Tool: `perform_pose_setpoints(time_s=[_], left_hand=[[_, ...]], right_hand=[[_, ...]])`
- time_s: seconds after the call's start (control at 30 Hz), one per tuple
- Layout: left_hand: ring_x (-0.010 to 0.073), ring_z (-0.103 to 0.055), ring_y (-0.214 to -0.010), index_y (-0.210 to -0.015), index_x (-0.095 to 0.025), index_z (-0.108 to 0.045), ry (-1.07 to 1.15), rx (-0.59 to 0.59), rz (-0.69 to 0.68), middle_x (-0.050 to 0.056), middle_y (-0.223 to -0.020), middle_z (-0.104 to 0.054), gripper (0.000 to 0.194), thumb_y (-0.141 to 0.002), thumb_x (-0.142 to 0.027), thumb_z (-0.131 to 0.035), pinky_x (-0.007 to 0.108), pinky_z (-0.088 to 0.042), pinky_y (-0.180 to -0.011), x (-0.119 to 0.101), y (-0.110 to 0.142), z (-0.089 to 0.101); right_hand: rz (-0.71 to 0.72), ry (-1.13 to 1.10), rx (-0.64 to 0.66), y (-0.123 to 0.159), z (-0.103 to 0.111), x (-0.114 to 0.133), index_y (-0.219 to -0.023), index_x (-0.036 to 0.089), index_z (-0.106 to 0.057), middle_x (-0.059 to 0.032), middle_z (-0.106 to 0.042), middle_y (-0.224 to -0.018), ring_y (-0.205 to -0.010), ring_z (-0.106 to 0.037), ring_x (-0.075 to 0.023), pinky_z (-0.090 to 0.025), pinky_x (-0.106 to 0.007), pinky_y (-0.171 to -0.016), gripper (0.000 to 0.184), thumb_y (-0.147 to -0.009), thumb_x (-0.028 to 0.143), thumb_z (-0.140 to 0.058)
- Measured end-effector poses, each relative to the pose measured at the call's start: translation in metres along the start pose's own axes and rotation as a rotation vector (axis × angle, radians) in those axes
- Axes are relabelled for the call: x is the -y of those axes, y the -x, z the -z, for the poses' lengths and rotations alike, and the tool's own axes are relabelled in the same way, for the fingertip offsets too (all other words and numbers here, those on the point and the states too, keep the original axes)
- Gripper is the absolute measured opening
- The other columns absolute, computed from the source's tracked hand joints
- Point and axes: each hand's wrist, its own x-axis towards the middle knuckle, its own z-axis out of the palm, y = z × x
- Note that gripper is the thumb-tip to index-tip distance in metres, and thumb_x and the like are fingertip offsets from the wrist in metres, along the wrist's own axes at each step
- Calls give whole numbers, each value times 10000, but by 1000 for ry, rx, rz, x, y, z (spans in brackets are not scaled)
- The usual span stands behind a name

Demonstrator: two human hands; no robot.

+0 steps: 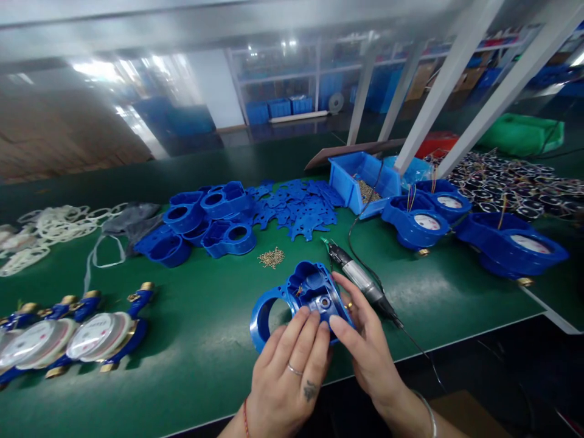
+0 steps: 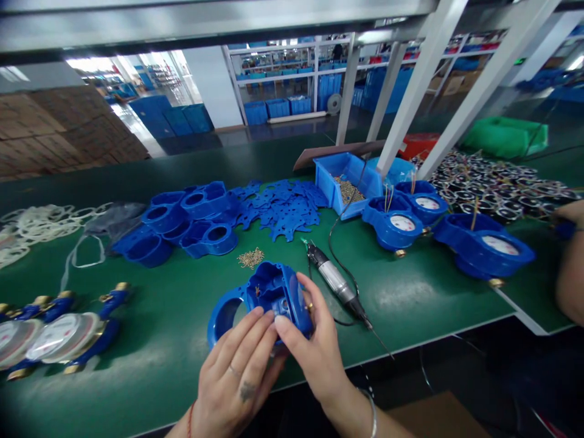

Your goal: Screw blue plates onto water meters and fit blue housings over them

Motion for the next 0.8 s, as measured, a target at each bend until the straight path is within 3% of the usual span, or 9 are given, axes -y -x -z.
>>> perform_pose_setpoints(time_s=[0.1, 0.2, 0.3, 0.43, 0.53, 0.67, 0.8], left_hand=[[283, -482, -1211, -1206, -70, -518, 151, -10, 178, 181, -1236, -544, 410, -897, -337, -561, 400, -411, -993, 13, -3, 10], [315, -389, -1292, -1231, -126, -519, 182, 29, 343, 174, -1324, -462, 388, -895, -316, -553, 495, -355, -1048, 38, -11, 18], [342, -277, -1367, -1156, -213, -605, 205, 162, 338, 133, -1433, -368, 272, -898, -278, -543, 582, -296, -1070, 62, -21, 16], [350, -347, -1338, -1113, -238, -666, 363, 366, 311, 138, -1499, -280, 273, -893, -339, -539, 580, -343, -1045, 76, -35, 5], [332, -455, -1270, -952, -252, -740, 514, 489, 396, 121, -1475, -347, 234, -866, -384, -567, 529, -388, -1034, 78, -43, -4], [298, -514, -1221, -775, -222, -756, 620, 459, 557, 132, -1384, -478, 246, -843, -356, -560, 466, -423, -1023, 79, -49, -13], [285, -487, -1251, -749, -214, -741, 658, 453, 637, 121, -1220, -619, 266, -836, -385, -556, 448, -417, -1030, 77, -49, -16]], right_hand=[[-52, -51, -32, -5, 2, -6, -1301, 265, -498, -76, -579, -1297, -1133, -580, -256, -454, -401, -988, 574, -790, 449, -681], [-115, -74, -68, -9, 5, -12, -1259, 241, -557, -91, -606, -1265, -1112, -591, -270, -457, -416, -970, 538, -790, 481, -666], [-135, -73, -77, -13, 6, -13, -1221, 217, -596, -97, -663, -1162, -1005, -635, -262, -492, -393, -888, 533, -778, 505, -669], [-136, -40, -59, -18, 6, -10, -1171, 208, -628, -81, -688, -1102, -965, -637, -248, -484, -364, -869, 520, -767, 534, -670], [-123, -21, -69, -24, 8, -9, -1120, 213, -656, -64, -701, -1065, -962, -630, -240, -478, -349, -864, 481, -777, 551, -649], [-87, 22, -54, -37, 12, -8, -1063, 224, -690, -52, -690, -1112, -1011, -614, -242, -472, -334, -867, 440, -783, 560, -640], [-92, 68, 19, -47, 14, -6, -1025, 207, -716, -61, -712, -1027, -976, -625, -250, -467, -353, -879, 458, -792, 588, -613]])
